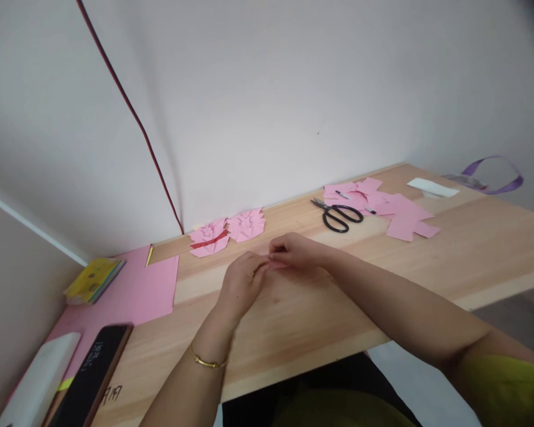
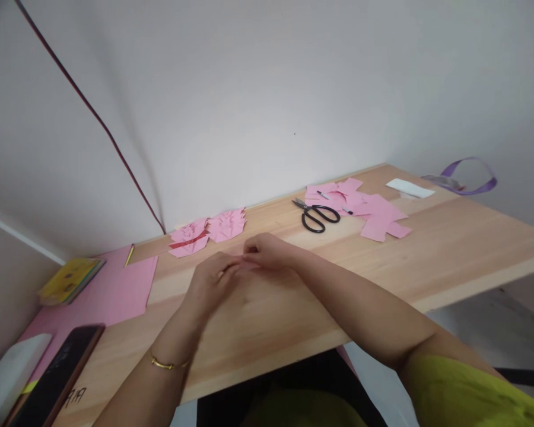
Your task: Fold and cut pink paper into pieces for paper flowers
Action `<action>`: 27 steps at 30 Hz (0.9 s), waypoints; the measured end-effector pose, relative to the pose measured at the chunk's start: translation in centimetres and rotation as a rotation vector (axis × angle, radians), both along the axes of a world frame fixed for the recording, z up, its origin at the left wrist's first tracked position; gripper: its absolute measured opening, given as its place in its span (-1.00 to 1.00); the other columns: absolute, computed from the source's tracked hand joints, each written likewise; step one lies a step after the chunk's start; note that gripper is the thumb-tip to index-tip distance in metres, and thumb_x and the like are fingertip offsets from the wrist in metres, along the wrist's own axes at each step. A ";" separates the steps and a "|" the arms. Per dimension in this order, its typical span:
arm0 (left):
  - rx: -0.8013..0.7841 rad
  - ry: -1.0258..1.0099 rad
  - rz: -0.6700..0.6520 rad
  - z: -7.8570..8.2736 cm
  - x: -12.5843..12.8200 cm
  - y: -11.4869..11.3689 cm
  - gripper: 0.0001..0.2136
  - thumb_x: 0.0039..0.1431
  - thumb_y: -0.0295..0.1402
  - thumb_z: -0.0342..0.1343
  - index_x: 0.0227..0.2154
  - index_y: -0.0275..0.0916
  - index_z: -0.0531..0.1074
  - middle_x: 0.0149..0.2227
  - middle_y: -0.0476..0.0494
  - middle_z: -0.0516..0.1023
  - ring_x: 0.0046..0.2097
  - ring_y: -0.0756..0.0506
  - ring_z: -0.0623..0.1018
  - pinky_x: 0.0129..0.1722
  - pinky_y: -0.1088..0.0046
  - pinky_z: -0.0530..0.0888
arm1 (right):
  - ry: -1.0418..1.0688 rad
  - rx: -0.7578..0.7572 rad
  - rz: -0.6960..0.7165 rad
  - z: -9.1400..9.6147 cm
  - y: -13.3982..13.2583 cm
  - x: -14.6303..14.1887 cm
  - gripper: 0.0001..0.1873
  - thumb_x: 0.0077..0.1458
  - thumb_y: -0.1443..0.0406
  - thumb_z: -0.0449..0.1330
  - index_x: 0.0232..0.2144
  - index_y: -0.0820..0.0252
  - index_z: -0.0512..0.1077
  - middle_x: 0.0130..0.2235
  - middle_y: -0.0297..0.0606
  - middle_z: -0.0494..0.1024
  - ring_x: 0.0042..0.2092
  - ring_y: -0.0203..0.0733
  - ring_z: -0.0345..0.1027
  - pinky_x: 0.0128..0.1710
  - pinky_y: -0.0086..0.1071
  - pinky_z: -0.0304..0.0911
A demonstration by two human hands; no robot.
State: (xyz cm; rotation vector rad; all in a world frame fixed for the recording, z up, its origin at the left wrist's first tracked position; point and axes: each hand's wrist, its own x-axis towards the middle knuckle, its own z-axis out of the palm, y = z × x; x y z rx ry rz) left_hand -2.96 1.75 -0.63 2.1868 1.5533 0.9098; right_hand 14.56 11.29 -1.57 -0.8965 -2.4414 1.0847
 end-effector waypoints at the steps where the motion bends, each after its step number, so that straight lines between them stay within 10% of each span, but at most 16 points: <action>1: -0.014 0.079 -0.053 -0.3 0.1 0.1 -0.76 0.17 -0.42 -0.01 -0.21 -0.18 0.54 -0.23 -0.20 0.56 -0.19 -0.11 0.48 -0.15 0.35 0.38 | -0.025 0.031 0.006 -0.2 -0.1 -0.1 -0.81 0.04 0.24 0.12 -0.50 0.24 0.45 -0.49 -0.32 0.47 -0.43 -0.31 0.24 -0.45 -0.46 0.03; 9: 0.007 0.433 -0.134 -2.3 0.5 0.4 -0.67 0.27 -0.35 -0.15 -0.28 -0.24 0.56 -0.26 -0.26 0.50 -0.21 -0.14 0.42 -0.24 0.33 0.35 | -0.196 0.258 -0.118 0.1 -0.2 -0.6 -0.88 -0.03 0.34 0.14 -0.38 0.17 0.46 -0.31 -0.25 0.55 -0.30 -0.22 0.34 -0.30 -0.40 0.04; 27: -0.058 0.468 -0.177 -0.8 0.7 -0.2 -0.71 0.23 -0.43 -0.13 -0.24 -0.23 0.52 -0.27 -0.22 0.45 -0.23 -0.14 0.36 -0.26 0.35 0.24 | -0.522 0.064 -0.174 2.3 -1.2 0.8 -0.96 -0.18 0.35 0.24 -0.59 0.18 0.42 -0.45 -0.19 0.51 -0.26 -0.01 0.38 -0.10 -0.09 0.02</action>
